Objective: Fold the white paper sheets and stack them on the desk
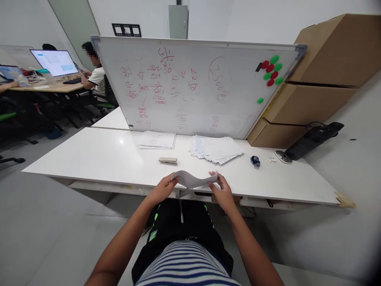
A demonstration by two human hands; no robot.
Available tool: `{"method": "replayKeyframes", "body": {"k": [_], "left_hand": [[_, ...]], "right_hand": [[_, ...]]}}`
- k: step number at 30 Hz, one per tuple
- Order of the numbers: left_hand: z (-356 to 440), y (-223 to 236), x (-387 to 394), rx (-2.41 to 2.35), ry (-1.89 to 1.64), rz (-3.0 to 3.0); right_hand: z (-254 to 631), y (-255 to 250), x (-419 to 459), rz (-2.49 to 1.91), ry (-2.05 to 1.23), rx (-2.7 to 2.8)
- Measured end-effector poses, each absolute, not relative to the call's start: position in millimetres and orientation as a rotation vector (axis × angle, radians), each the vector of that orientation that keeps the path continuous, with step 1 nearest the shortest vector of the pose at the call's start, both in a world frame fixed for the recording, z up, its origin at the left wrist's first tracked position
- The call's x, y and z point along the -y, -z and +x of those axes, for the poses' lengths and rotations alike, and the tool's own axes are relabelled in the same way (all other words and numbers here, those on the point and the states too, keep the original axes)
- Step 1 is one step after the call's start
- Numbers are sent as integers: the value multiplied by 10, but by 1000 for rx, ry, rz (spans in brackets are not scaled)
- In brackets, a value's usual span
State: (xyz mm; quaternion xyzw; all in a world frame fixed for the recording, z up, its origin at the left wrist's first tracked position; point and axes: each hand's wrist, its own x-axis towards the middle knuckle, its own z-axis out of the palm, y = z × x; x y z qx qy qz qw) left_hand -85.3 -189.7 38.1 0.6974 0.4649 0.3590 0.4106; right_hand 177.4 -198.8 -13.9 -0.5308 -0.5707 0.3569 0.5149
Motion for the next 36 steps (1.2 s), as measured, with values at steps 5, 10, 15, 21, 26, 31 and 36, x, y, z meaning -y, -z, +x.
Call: {"method": "replayKeyframes", "body": {"k": [5, 10, 15, 21, 26, 31, 36], "left_hand": [[-799, -268, 1779, -1275, -1071, 1661], [-744, -157, 1798, -1389, -1076, 1599], [-702, -28, 1895, -1526, -1153, 1589], [-695, 30, 1965, -1586, -1093, 1472], [-780, -112, 1964, -1555, -1060, 1445], [-798, -116, 1796, -1695, -878, 1498], [-462, -164, 1959, -1778, -861, 1972]], "right_hand": [[1730, 103, 1969, -1355, -771, 1226], [1606, 186, 1991, -1514, -653, 1295], [1597, 275, 2058, -1612, -469, 1419], [1635, 357, 2143, -1576, -418, 1663], [1768, 309, 2294, -1562, -812, 1651], [1728, 537, 2441, -1304, -1545, 1294], [1574, 772, 2567, -1183, -1680, 1088]]}}
